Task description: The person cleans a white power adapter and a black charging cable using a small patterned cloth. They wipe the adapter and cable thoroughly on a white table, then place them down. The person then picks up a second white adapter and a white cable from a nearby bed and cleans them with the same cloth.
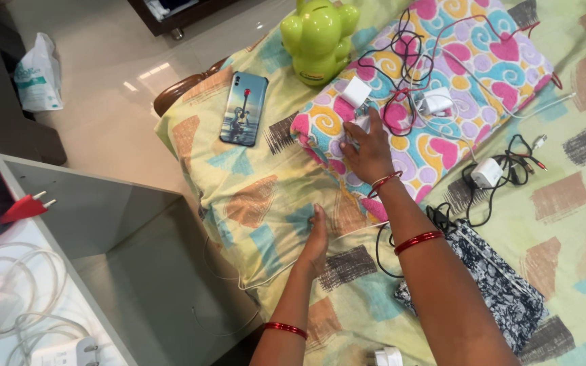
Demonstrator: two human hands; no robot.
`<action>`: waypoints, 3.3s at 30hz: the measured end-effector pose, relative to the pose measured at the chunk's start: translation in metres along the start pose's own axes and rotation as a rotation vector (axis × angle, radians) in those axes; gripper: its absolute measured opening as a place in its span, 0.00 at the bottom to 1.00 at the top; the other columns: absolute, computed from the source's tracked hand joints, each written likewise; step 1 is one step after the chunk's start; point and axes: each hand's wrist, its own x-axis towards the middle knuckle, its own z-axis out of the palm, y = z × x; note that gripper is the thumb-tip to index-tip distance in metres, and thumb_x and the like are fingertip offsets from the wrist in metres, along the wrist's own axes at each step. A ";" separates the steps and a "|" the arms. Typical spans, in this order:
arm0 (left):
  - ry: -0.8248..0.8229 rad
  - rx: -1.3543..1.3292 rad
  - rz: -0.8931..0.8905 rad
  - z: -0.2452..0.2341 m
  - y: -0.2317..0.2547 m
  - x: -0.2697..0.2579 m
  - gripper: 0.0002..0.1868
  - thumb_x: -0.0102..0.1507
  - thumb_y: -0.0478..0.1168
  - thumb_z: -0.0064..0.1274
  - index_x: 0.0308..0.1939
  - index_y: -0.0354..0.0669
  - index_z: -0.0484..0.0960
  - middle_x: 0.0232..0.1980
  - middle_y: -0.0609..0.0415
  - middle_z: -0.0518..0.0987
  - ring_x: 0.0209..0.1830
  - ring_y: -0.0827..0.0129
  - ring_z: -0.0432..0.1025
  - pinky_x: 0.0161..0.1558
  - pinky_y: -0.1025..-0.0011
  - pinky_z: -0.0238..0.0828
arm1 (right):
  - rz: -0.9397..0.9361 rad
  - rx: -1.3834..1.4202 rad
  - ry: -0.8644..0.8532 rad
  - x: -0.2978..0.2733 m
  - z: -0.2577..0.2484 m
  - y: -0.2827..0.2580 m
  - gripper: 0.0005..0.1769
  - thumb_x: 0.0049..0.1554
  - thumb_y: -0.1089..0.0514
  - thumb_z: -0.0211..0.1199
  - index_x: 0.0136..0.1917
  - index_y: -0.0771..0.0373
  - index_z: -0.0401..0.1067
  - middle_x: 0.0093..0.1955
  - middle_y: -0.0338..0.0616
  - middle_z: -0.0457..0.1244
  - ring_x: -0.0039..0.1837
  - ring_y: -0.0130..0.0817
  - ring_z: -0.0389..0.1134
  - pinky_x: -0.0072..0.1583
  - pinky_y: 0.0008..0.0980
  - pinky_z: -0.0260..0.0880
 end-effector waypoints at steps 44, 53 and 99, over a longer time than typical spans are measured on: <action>0.221 1.211 0.754 0.144 0.014 0.019 0.40 0.65 0.52 0.52 0.73 0.28 0.59 0.79 0.28 0.47 0.80 0.36 0.40 0.72 0.32 0.29 | 0.122 0.174 0.066 -0.193 -0.090 0.052 0.32 0.50 0.69 0.56 0.70 0.65 0.67 0.71 0.53 0.62 0.71 0.54 0.62 0.70 0.45 0.63; 0.118 1.293 0.548 0.138 0.022 0.032 0.40 0.68 0.60 0.45 0.66 0.23 0.63 0.81 0.28 0.41 0.83 0.41 0.37 0.74 0.35 0.32 | 0.046 -0.029 0.196 -0.111 -0.096 0.102 0.26 0.57 0.59 0.63 0.67 0.68 0.67 0.76 0.58 0.55 0.73 0.61 0.56 0.72 0.53 0.57; 0.296 0.364 0.533 0.163 -0.116 -0.084 0.25 0.68 0.58 0.51 0.43 0.35 0.75 0.38 0.48 0.81 0.36 0.65 0.73 0.42 0.64 0.71 | 0.492 0.387 0.708 -0.380 -0.204 0.033 0.04 0.62 0.64 0.59 0.44 0.65 0.71 0.47 0.47 0.67 0.49 0.41 0.73 0.50 0.39 0.76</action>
